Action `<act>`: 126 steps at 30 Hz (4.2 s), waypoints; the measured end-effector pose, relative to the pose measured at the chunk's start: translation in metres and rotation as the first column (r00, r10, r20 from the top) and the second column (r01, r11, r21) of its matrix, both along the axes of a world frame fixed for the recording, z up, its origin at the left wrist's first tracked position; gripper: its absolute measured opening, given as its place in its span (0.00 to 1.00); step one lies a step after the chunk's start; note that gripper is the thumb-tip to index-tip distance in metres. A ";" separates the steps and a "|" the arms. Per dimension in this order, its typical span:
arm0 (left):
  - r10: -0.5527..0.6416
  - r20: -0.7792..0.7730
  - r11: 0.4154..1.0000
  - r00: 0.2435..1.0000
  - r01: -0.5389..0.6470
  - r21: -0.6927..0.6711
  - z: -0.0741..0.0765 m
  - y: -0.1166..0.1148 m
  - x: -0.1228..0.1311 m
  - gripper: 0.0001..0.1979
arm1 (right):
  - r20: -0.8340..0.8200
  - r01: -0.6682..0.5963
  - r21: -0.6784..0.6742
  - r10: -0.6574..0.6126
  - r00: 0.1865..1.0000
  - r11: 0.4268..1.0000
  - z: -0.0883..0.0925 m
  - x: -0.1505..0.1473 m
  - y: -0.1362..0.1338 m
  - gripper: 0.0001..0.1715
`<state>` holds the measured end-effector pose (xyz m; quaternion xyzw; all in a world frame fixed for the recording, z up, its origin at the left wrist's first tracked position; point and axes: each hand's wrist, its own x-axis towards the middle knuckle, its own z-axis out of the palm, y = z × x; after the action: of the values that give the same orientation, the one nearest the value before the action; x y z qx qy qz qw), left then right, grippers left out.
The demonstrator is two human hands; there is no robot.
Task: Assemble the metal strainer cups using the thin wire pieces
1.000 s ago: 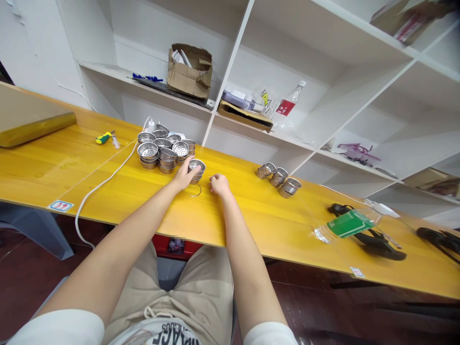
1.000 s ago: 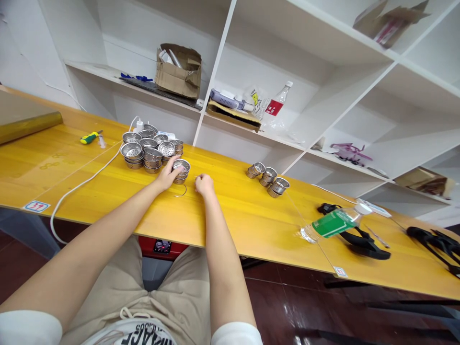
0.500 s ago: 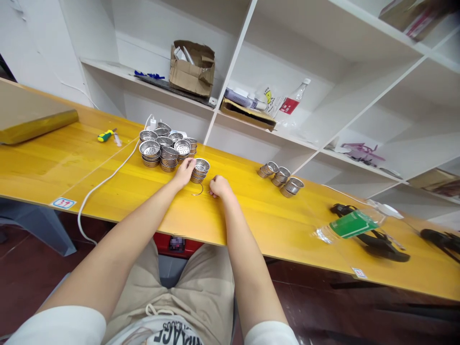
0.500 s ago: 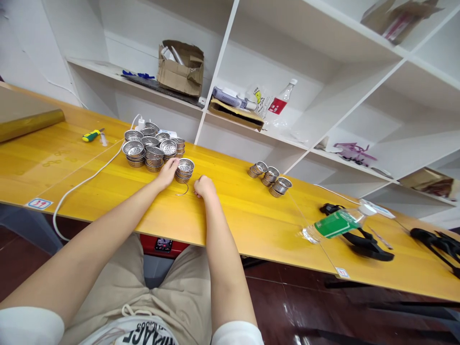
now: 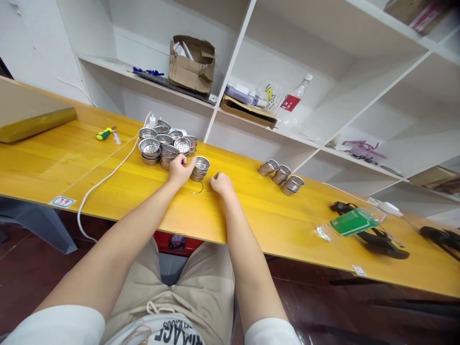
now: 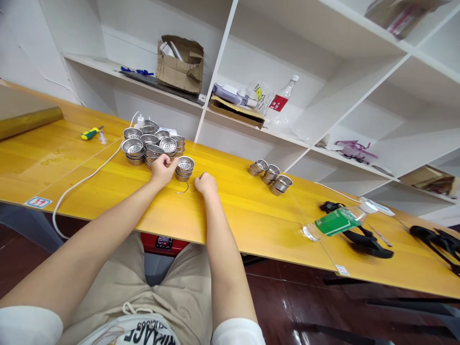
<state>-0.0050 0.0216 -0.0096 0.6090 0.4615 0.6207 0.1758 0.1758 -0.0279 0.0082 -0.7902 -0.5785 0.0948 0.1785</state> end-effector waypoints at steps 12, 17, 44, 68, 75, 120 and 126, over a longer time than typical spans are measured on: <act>-0.088 0.168 0.987 0.982 0.108 -0.116 0.001 0.006 0.003 0.29 | -0.080 0.107 0.100 -0.099 0.992 0.989 0.006 0.006 0.003 0.16; -0.115 0.173 0.986 0.978 0.133 -0.096 0.000 0.005 0.001 0.27 | -0.008 -0.063 -0.074 0.062 0.998 0.995 0.006 0.000 -0.005 0.09; -0.095 0.160 0.978 0.982 0.123 -0.170 -0.005 0.008 0.001 0.26 | -0.289 -0.069 -0.153 0.022 0.957 0.986 0.006 0.002 -0.006 0.06; -0.097 0.083 0.985 0.992 0.107 -0.132 -0.007 0.006 0.001 0.23 | 0.057 0.117 -0.105 -0.111 0.992 0.988 0.000 0.084 0.006 0.12; -0.067 -0.223 0.984 0.973 0.102 0.148 -0.003 -0.005 0.003 0.24 | -0.419 0.242 0.259 -0.117 0.901 0.935 0.005 0.082 0.007 0.13; -0.356 -0.407 0.928 0.841 0.369 -0.049 -0.014 -0.007 0.019 0.37 | -0.778 0.311 0.363 0.103 0.620 0.878 -0.001 0.004 0.014 0.16; -0.494 -0.370 0.869 0.787 0.439 -0.227 -0.010 -0.015 0.018 0.38 | -0.804 0.356 0.516 0.298 0.514 0.779 0.005 -0.004 0.011 0.15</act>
<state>0.0127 0.0066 -0.0195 0.8093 0.3620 0.3822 0.2604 0.1720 -0.0166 0.0135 -0.5402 -0.3947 0.2703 0.6923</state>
